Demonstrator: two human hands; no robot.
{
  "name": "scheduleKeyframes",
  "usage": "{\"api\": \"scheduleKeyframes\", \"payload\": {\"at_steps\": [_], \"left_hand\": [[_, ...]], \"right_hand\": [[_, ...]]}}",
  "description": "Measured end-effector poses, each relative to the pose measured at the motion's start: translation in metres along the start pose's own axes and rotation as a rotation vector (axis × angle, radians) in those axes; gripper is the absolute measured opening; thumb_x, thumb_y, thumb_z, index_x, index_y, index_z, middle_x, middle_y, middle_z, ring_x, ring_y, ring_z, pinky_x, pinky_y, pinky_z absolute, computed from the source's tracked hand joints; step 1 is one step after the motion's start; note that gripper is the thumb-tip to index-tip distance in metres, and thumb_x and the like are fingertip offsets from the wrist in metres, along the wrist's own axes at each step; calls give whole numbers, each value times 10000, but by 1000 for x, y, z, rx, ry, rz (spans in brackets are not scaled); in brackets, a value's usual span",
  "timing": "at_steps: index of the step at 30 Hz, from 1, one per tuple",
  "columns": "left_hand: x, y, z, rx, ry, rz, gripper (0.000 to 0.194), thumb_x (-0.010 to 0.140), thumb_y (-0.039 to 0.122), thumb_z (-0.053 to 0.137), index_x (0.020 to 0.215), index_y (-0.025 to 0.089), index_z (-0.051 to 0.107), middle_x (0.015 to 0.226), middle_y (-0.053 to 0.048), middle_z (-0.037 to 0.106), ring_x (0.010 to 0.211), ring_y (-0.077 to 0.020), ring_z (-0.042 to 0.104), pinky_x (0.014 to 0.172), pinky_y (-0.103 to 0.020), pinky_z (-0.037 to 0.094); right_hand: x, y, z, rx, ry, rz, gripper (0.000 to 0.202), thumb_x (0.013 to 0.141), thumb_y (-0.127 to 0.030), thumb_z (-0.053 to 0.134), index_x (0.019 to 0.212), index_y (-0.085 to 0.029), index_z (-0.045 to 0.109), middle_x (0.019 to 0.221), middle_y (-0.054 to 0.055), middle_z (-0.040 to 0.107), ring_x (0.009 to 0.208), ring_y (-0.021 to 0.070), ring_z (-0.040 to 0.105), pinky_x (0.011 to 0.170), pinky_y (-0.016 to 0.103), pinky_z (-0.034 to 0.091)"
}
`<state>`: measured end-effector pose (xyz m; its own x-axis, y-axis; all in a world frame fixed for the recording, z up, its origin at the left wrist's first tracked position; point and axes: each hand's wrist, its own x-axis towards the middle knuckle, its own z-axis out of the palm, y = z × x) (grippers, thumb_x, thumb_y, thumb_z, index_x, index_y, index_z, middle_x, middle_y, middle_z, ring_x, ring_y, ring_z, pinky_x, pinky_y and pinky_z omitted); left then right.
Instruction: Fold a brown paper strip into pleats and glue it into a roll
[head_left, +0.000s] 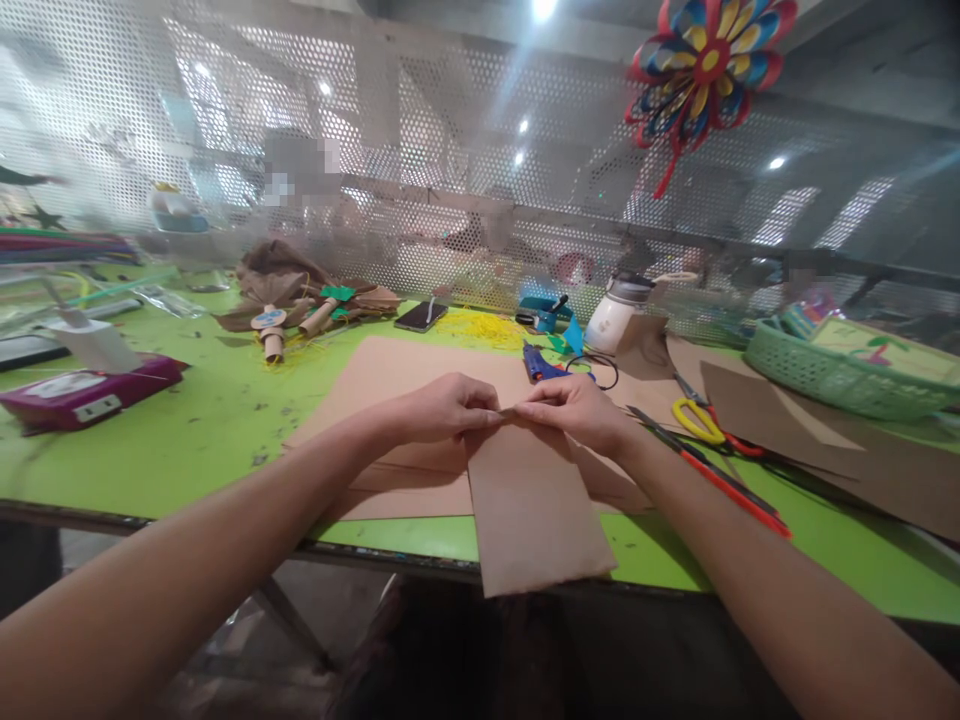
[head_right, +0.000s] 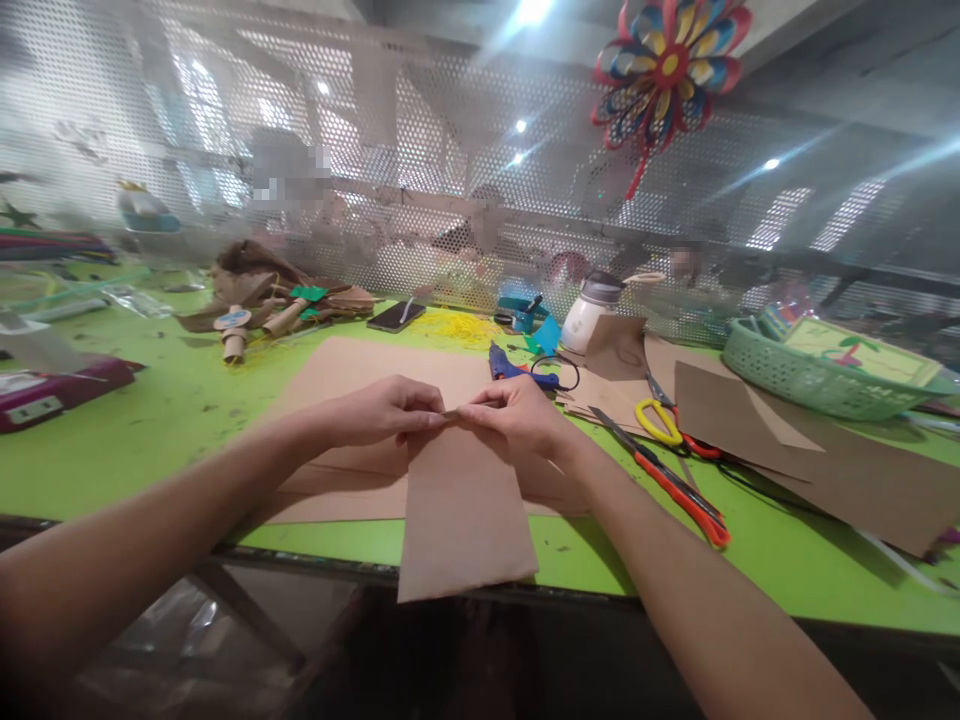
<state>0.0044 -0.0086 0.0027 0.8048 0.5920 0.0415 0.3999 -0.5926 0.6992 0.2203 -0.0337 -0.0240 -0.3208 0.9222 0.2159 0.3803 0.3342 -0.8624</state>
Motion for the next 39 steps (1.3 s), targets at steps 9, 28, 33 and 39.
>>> {"api": "scheduleKeyframes", "payload": {"at_steps": [9,28,33,39], "left_hand": [[-3,-12,-10,-91,-50,-6,280,806,386,549,697,132,598,561,16,563,499,-81,478,492,-193,350],[-8,0,7,-800,-326,46,226,761,359,663,748,140,607,559,36,547,473,-73,511,466,-191,396],[-7,0,15,-830,-389,-9,278,705,403,705,692,137,625,544,14,580,473,-88,521,491,-214,431],[-10,3,19,-577,-306,10,467,654,585,646,751,129,674,620,-30,639,524,-121,551,532,-255,459]], "right_hand": [[-2,-3,-10,127,-30,-47,265,710,-372,689,630,-128,624,503,-22,529,479,80,432,477,225,308],[-18,-26,-8,464,-359,-106,324,696,-264,735,1008,-191,690,894,51,665,787,159,617,707,272,503],[-19,-37,-2,370,-338,-218,177,699,-267,733,830,-149,717,804,55,622,748,154,578,686,273,496],[-22,-43,8,460,-341,-248,116,680,-208,746,748,-144,678,832,41,591,741,135,573,723,288,477]]}}
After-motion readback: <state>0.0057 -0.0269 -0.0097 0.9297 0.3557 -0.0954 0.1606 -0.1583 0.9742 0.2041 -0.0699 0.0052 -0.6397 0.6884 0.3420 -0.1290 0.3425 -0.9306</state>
